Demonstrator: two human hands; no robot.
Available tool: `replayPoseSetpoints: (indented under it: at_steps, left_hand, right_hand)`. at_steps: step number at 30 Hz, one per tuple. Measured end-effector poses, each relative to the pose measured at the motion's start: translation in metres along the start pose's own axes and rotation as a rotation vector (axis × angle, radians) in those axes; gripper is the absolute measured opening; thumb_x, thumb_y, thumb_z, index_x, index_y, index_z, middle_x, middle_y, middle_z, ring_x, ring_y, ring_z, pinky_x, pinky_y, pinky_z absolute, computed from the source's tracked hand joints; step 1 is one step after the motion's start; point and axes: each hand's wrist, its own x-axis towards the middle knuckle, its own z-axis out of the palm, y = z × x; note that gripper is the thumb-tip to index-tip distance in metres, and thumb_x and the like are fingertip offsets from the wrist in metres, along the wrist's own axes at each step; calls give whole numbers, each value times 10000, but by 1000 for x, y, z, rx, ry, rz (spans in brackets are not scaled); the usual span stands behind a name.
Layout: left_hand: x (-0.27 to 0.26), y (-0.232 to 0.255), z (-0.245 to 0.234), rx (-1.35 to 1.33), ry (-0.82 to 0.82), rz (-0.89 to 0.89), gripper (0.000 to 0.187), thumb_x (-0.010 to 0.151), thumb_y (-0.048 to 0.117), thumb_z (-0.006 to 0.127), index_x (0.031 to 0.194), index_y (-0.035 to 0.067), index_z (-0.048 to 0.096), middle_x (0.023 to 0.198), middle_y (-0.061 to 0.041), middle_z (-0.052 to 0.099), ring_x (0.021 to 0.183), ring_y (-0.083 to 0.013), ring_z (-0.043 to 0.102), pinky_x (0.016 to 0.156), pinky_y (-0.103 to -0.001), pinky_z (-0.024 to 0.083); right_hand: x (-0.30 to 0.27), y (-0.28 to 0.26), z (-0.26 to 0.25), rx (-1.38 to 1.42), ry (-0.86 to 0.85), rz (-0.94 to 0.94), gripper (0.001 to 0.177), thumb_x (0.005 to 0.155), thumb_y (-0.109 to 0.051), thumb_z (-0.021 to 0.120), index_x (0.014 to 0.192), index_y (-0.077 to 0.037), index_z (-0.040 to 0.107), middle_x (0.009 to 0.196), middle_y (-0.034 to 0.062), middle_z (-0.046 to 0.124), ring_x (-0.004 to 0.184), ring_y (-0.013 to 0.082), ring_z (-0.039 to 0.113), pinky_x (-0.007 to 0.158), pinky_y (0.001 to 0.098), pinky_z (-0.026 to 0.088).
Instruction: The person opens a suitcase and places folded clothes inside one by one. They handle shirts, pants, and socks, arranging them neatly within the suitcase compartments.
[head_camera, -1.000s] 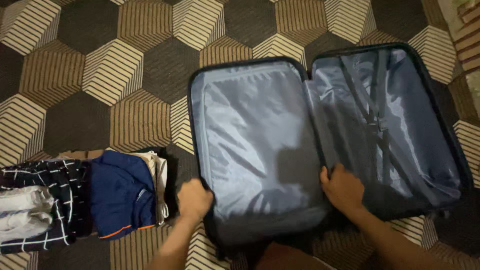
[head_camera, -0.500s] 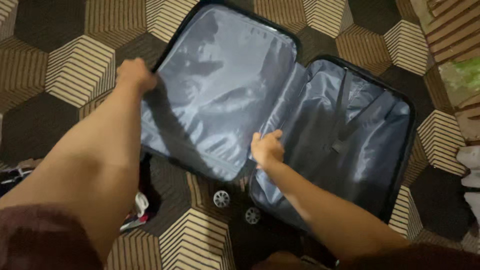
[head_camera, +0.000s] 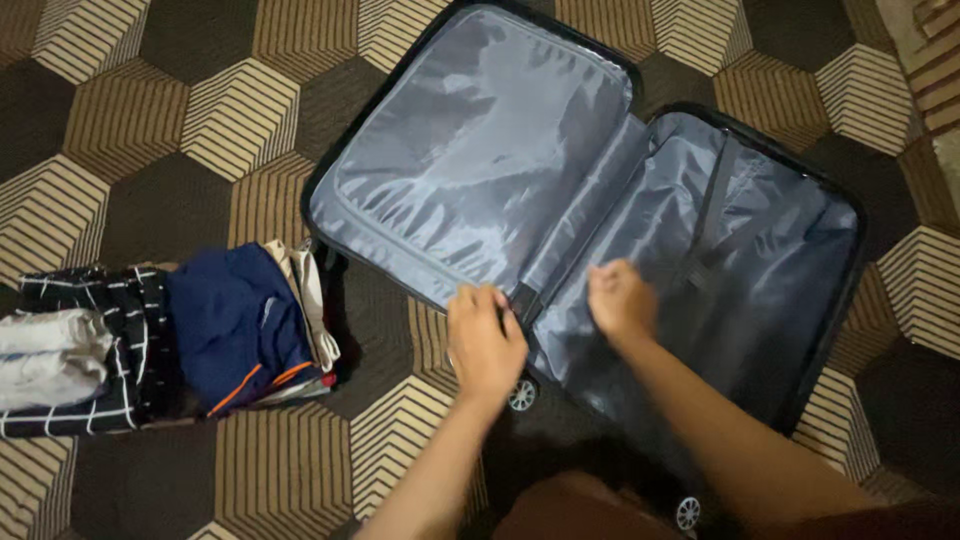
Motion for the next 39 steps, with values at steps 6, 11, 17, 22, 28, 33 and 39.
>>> replayPoseSetpoints:
  at_steps: [6, 11, 17, 22, 28, 33, 39]
  left_hand:
    - [-62, 26, 18, -42, -254, 107, 185, 748, 56, 705, 910, 66, 615, 999, -144, 583, 1019, -363, 555, 864, -481, 476]
    - [-84, 29, 56, 80, -477, 204, 324, 827, 176, 723, 1128, 80, 648, 1157, -139, 640, 1176, -340, 568, 1061, -505, 410]
    - [-91, 56, 92, 254, -607, 188, 561, 883, 280, 682, 1376, 59, 530, 1375, -172, 575, 1351, -354, 484, 1187, -575, 261]
    - [-82, 82, 104, 238, -609, 162, 578, 905, 298, 657, 1410, 53, 518, 1403, -188, 566, 1347, -371, 498, 1197, -567, 287]
    - [-48, 101, 170, 64, -674, -71, 605, 932, 360, 638, 1406, 9, 503, 1384, -251, 598, 1307, -426, 560, 1104, -530, 438]
    - [-38, 84, 208, 18, -703, -120, 375, 848, 274, 645, 1158, 67, 688, 1212, -211, 703, 1188, -373, 649, 1001, -445, 511]
    - [-61, 50, 141, 45, -638, -33, 253, 875, 280, 669, 949, 54, 755, 964, -205, 748, 980, -372, 717, 874, -447, 549]
  right_hand:
    - [15, 156, -28, 24, 389, 8, 274, 947, -322, 697, 932, -56, 635, 896, 167, 667, 848, 374, 644, 772, 488, 519]
    - [90, 223, -6, 1195, -376, 545, 375, 1086, -463, 536, 919, -128, 530, 736, 37, 529, 619, 216, 539, 681, 457, 590]
    - [137, 183, 7, 1431, -226, 682, 161, 1024, -231, 524, 1081, -81, 537, 793, 142, 632, 586, 232, 594, 541, 378, 529]
    - [134, 187, 8, 1402, -153, 642, 112, 988, -119, 571, 1083, -58, 574, 799, 149, 637, 591, 223, 608, 512, 356, 507]
    - [100, 168, -6, 1339, -130, 524, 100, 964, -79, 584, 984, 9, 629, 765, 161, 664, 573, 238, 628, 492, 363, 534]
    - [41, 146, -10, 1095, -203, 578, 106, 963, -104, 587, 1005, -20, 636, 806, 156, 727, 561, 237, 525, 456, 403, 304]
    - [-44, 111, -50, 1309, -322, 566, 174, 984, -116, 521, 1041, -6, 643, 859, 164, 741, 640, 228, 700, 564, 353, 565]
